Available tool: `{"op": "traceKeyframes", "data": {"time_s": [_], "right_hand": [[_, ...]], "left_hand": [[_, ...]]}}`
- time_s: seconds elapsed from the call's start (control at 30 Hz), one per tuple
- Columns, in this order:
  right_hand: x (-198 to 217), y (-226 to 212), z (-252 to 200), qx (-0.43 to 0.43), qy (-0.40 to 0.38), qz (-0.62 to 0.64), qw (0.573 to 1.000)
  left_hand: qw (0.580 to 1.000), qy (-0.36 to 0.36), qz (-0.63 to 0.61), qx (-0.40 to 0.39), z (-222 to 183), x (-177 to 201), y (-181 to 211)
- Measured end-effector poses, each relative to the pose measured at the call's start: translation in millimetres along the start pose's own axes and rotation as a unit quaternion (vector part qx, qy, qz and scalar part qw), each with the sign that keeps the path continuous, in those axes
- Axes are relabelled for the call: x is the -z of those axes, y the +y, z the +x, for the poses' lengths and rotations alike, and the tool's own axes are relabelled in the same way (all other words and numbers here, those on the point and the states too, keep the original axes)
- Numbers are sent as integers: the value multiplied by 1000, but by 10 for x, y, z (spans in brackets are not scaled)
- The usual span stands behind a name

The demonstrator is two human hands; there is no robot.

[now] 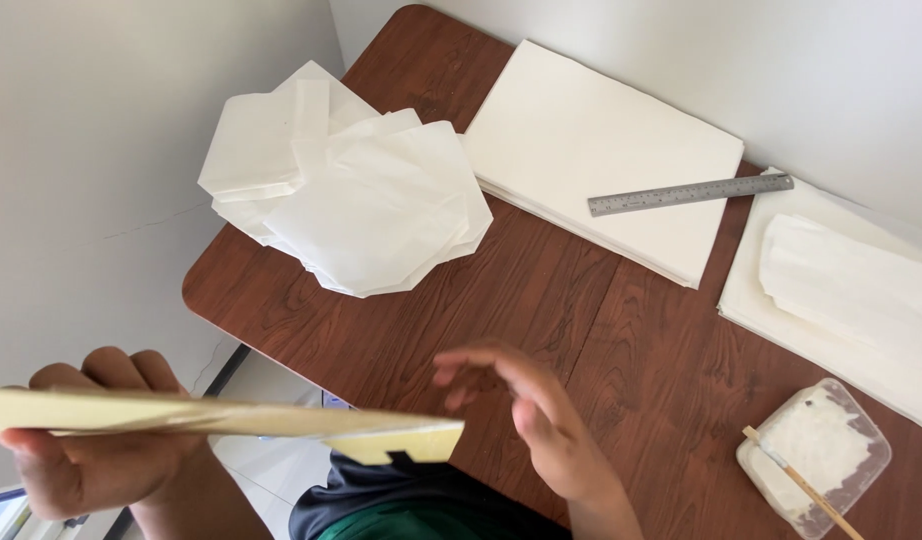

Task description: Assembling paper bags by folding paper sheets around a template and applying glue with a brush.

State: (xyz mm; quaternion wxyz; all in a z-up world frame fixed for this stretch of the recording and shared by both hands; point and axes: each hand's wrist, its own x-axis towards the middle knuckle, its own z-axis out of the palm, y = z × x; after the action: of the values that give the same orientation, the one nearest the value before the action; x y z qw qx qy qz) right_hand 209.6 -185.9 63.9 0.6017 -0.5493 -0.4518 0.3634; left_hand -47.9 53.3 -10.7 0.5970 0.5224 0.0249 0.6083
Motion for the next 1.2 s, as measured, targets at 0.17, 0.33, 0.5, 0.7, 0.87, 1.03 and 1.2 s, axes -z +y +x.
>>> {"op": "traceKeyframes", "data": {"time_s": [0.17,0.33,0.5,0.7,0.87,1.03,1.2], "right_hand": [[215,-409,-91,54,-95,-80,991],[468,-150,-540,-10,215,-116,970],[742,314,-1214,-53,450,58,889],[714,889,-2004,-100,527,170,827],[620,1272,-2331,-116,491,259,824],[703,1343,-2296,-105,488,279,820],[629,1411,-2396,-91,509,271,812]], "left_hand": [[962,264,16,-68,255,-1072,-76],[869,477,-19,130,74,-1609,-401],[926,85,27,367,-220,-1893,-991],[936,-251,214,125,101,-2342,-1244],[860,-400,316,-3,35,-2508,-1855],[766,-419,471,-124,-235,-2633,-2364],[671,-434,569,-193,-39,-2729,-2894]]}}
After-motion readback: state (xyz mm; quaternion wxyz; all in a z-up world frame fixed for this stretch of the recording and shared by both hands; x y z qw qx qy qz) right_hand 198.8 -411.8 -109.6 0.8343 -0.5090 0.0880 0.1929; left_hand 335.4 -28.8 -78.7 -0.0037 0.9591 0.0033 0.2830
